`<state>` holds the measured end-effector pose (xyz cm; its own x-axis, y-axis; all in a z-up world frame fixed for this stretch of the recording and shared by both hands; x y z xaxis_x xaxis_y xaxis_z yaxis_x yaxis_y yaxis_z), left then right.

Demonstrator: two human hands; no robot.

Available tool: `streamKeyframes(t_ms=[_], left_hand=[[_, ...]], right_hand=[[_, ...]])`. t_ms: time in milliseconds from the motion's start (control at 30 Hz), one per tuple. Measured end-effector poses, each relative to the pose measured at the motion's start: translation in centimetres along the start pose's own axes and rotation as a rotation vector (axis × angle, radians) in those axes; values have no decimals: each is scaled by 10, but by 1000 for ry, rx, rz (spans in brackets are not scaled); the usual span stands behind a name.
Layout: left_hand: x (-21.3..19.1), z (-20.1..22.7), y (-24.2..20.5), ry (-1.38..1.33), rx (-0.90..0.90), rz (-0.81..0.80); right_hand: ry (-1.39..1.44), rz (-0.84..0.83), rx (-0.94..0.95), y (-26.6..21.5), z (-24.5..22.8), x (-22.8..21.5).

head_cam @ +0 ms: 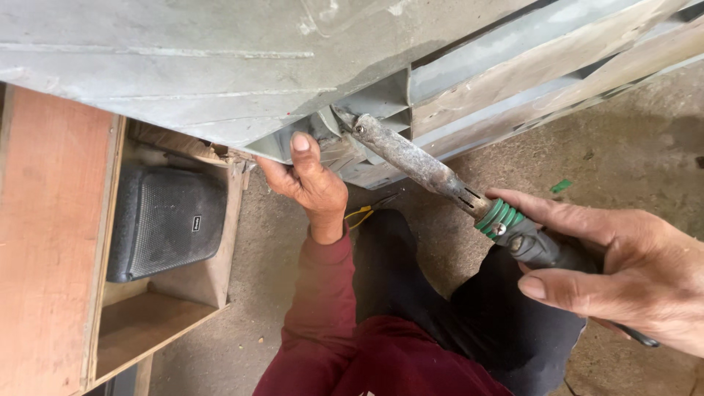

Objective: The person positions a large metal frame on the floor and uses a chisel to scrape and clean the interior corners and edges of the frame. They hold the frame steady with one hand while applying the tool with the other to remove debris or residue from the metal surface.

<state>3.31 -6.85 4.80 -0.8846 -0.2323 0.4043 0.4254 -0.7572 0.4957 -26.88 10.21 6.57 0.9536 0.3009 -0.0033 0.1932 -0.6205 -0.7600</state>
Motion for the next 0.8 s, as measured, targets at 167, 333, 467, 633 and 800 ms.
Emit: streamKeyframes(t_ms=[167,333,467,633,800], left_hand=[[4,2,0,15,35,-3],[3,1,1,26,71,-2],[0,-4,-1,71,60,-3],[0,-4,1,81,119,-27],[-2,-4,1,91,106,-29]], right_hand=[[51,9,87,8,19,-2],[19,-27,82,10,13,-3],[15,-82,23,12,9,0],[-37,-116,-39,12,0,7],[-44,-71,16,7,2,13]])
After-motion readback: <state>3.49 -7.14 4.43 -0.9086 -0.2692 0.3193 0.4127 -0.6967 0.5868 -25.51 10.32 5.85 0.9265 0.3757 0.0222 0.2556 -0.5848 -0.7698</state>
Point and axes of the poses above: each hand's wrist, its own y-axis towards the middle knuckle, its own x-axis out of the palm, z = x × y, the point moved 9 cm from there along y, towards the middle knuckle, and after that the axes turned 3 degrees about -y, right-handed, at the moved point
